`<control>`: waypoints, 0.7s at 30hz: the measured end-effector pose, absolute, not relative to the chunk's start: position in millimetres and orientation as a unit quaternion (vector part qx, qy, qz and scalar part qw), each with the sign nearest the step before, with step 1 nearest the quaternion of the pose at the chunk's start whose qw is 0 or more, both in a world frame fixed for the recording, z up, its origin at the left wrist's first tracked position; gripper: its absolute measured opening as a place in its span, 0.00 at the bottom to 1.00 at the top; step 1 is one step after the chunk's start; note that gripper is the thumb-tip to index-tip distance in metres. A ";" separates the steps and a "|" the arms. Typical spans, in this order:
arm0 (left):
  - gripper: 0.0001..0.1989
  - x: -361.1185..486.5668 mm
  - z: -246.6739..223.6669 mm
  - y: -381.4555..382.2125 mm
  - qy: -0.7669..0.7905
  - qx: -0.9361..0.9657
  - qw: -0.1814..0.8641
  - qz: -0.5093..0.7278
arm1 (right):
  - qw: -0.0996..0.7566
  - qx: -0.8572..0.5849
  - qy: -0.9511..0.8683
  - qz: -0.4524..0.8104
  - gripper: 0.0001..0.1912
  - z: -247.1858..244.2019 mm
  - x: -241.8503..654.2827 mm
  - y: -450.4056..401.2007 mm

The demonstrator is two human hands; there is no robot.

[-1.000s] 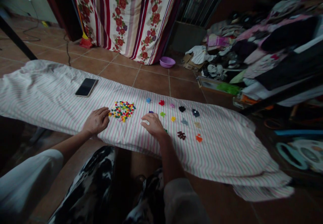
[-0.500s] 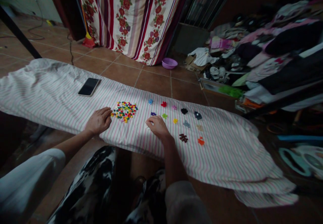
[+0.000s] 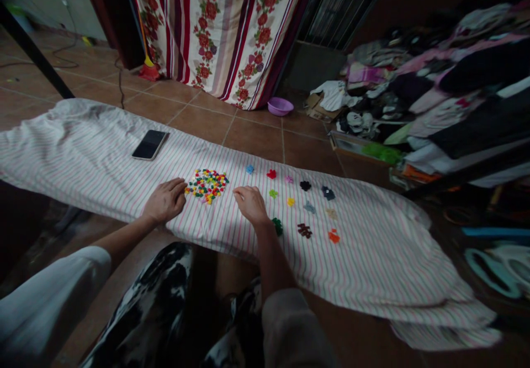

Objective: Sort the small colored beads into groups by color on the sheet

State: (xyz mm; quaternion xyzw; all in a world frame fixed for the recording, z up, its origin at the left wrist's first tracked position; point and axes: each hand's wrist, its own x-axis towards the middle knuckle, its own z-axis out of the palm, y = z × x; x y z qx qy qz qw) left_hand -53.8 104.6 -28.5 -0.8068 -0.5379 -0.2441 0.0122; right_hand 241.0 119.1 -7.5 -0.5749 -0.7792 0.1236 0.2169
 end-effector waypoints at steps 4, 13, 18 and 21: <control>0.18 -53.1 -29.2 104.9 -0.542 -0.803 0.012 -0.247 | 0.216 -0.589 -0.771 0.110 0.13 -9.0 224.3 127.1; 0.18 -52.5 -30.1 104.8 -0.543 -0.802 0.016 -0.249 | 0.183 -0.628 -0.752 0.089 0.15 -8.1 189.4 143.4; 0.18 -52.6 -30.8 105.5 -0.541 -0.803 0.009 -0.249 | 0.171 -0.658 -0.728 0.085 0.15 -9.4 184.0 148.6; 0.18 -52.7 -31.1 105.5 -0.539 -0.806 0.016 -0.247 | 0.163 -0.671 -0.720 0.076 0.16 -8.3 182.5 149.6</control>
